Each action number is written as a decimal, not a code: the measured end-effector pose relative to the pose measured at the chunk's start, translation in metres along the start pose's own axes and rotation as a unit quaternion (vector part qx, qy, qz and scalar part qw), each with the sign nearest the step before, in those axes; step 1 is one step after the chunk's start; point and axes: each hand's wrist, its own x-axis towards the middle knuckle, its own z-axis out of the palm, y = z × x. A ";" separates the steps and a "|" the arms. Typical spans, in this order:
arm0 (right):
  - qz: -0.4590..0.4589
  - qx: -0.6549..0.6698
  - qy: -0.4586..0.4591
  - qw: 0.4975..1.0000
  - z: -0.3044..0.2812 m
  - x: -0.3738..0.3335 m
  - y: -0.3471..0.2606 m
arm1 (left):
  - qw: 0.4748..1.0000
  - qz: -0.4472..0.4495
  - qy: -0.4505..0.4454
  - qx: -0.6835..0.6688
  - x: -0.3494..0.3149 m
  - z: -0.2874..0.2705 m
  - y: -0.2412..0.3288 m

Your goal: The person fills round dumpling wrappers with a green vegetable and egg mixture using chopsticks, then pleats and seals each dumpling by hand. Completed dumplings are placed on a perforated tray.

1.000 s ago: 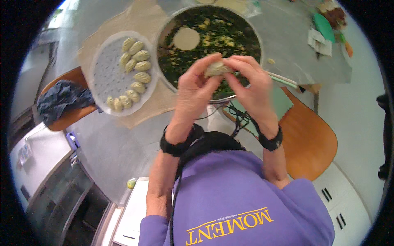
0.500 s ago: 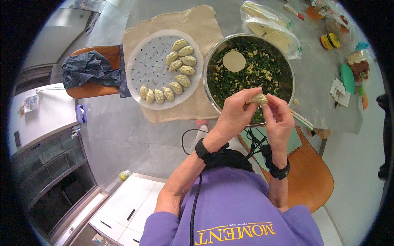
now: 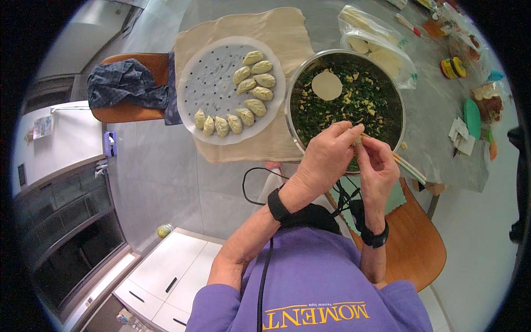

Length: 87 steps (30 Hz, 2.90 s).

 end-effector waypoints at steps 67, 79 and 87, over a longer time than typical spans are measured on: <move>-0.299 -0.328 -0.057 0.894 0.239 0.068 -0.002 | 0.977 -0.175 0.076 0.094 0.006 -0.143 -0.181; -0.353 -0.432 -0.111 0.822 0.249 0.089 0.024 | 0.974 -0.184 0.083 0.102 0.004 -0.151 -0.179; -0.339 -0.451 -0.135 0.814 0.249 0.092 0.023 | 0.974 -0.160 0.077 0.141 0.008 -0.147 -0.178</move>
